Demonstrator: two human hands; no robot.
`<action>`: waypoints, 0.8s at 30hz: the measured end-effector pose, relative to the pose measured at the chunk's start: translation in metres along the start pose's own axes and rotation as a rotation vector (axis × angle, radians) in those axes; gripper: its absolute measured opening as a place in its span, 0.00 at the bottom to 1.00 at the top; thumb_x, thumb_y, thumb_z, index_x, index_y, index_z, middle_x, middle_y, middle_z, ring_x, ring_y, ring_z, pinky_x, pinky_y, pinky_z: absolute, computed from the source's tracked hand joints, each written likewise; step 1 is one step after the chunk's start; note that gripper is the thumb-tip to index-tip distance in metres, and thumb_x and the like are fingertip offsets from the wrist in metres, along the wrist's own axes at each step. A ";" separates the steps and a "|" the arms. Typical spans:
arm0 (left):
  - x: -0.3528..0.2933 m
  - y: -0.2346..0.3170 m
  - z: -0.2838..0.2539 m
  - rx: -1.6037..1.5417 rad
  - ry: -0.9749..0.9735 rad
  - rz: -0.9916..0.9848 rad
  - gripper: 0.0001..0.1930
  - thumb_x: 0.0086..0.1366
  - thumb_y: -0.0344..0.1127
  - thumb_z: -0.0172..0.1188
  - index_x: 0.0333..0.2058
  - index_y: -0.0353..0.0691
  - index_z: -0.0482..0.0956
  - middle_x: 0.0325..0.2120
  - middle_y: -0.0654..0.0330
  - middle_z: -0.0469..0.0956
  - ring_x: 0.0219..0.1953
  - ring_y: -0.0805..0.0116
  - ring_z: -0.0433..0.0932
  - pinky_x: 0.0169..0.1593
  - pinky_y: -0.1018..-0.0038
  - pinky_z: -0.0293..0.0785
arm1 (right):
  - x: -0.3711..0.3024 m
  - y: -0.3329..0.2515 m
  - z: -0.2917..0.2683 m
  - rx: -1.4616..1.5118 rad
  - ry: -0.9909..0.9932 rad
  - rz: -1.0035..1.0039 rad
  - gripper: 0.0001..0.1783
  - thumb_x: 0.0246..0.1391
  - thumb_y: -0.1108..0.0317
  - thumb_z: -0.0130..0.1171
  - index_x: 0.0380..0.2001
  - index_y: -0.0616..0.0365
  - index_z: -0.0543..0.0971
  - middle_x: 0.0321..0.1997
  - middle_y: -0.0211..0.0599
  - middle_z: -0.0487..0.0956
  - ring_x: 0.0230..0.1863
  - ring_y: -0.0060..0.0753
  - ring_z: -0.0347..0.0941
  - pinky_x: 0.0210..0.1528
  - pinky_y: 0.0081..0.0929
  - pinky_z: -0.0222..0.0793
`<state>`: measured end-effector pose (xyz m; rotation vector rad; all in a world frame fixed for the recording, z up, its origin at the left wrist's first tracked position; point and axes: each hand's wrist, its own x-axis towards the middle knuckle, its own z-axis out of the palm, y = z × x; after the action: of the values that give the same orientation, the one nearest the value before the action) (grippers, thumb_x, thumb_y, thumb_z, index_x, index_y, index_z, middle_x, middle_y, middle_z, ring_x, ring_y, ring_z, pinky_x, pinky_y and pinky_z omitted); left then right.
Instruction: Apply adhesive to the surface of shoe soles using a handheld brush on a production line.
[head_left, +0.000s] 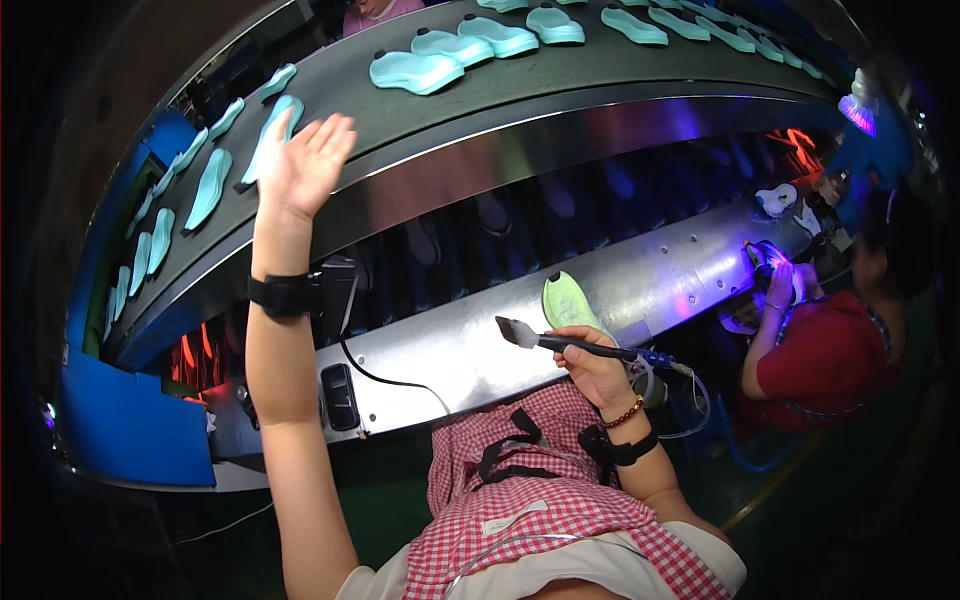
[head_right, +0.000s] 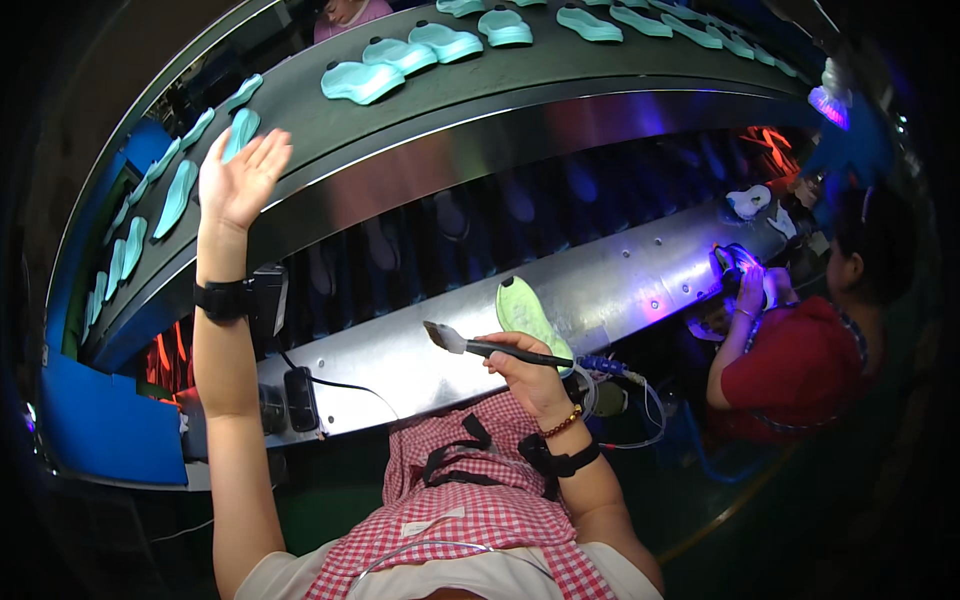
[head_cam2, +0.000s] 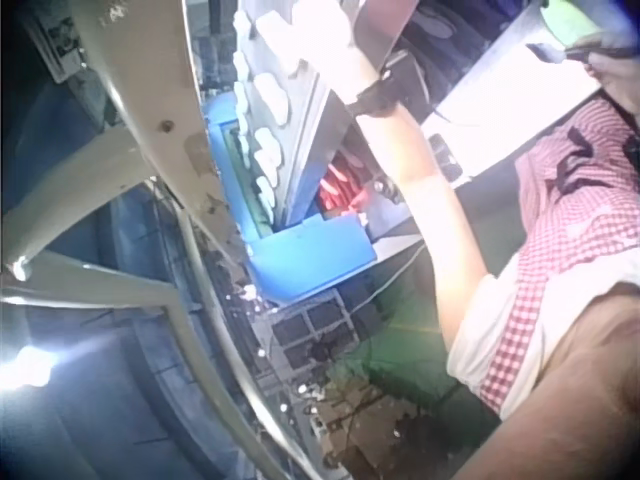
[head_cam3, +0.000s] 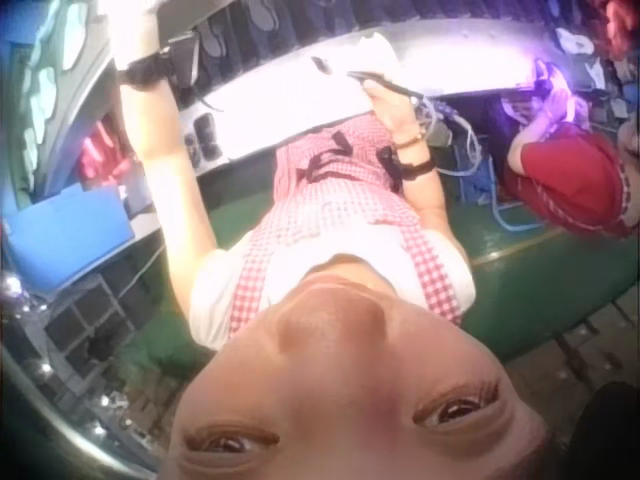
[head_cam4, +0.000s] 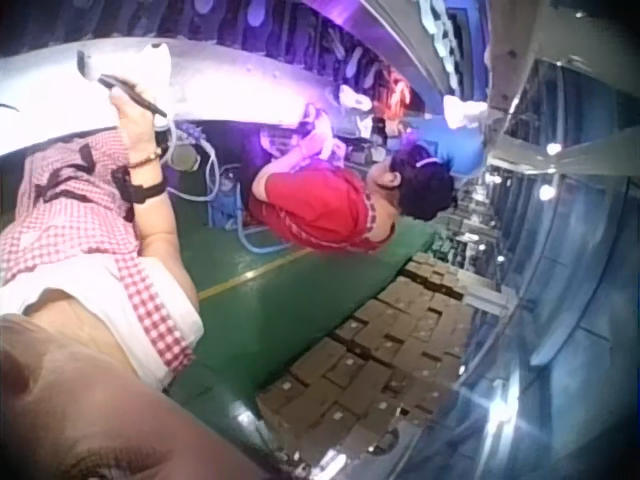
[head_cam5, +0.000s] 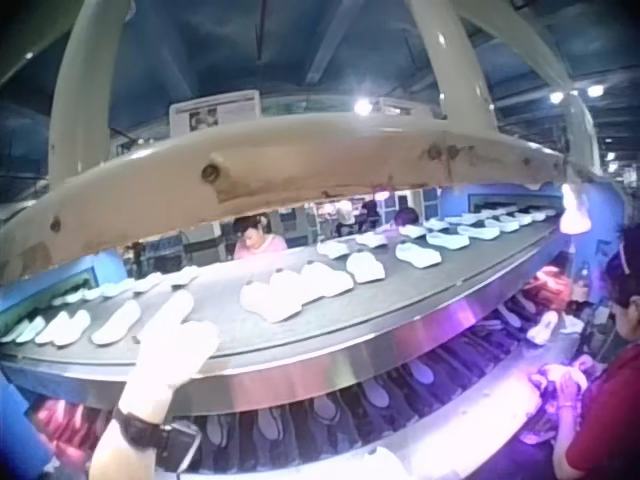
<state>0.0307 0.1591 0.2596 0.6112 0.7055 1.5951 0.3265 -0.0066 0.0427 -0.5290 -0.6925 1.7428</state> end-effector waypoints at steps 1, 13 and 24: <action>0.000 -0.008 0.019 0.133 -0.121 -0.066 0.38 0.56 0.44 0.54 0.58 0.30 0.45 0.58 0.43 0.46 0.59 0.49 0.52 0.58 0.62 0.54 | -0.004 -0.006 -0.007 0.000 0.025 0.007 0.13 0.48 0.79 0.52 0.39 0.67 0.71 0.40 0.44 0.75 0.34 0.24 0.71 0.38 0.18 0.68; 0.105 -0.062 0.094 2.286 -0.360 0.313 0.30 0.55 0.53 0.50 0.49 0.34 0.66 0.48 0.46 0.67 0.51 0.51 0.65 0.53 0.65 0.60 | -0.007 -0.016 -0.048 0.030 0.208 -0.013 0.10 0.47 0.78 0.52 0.35 0.65 0.74 0.31 0.36 0.75 0.30 0.21 0.68 0.34 0.16 0.64; -0.023 -0.075 -0.027 0.831 -0.050 1.103 0.15 0.60 0.41 0.47 0.35 0.33 0.72 0.32 0.59 0.71 0.35 0.68 0.71 0.46 0.73 0.64 | 0.017 -0.006 -0.076 -0.020 0.379 -0.047 0.10 0.45 0.76 0.56 0.34 0.67 0.76 0.25 0.31 0.74 0.25 0.18 0.65 0.29 0.13 0.60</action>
<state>0.0645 0.1400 0.1862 1.8771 1.0875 2.2173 0.3772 0.0247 -0.0083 -0.8241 -0.4486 1.5349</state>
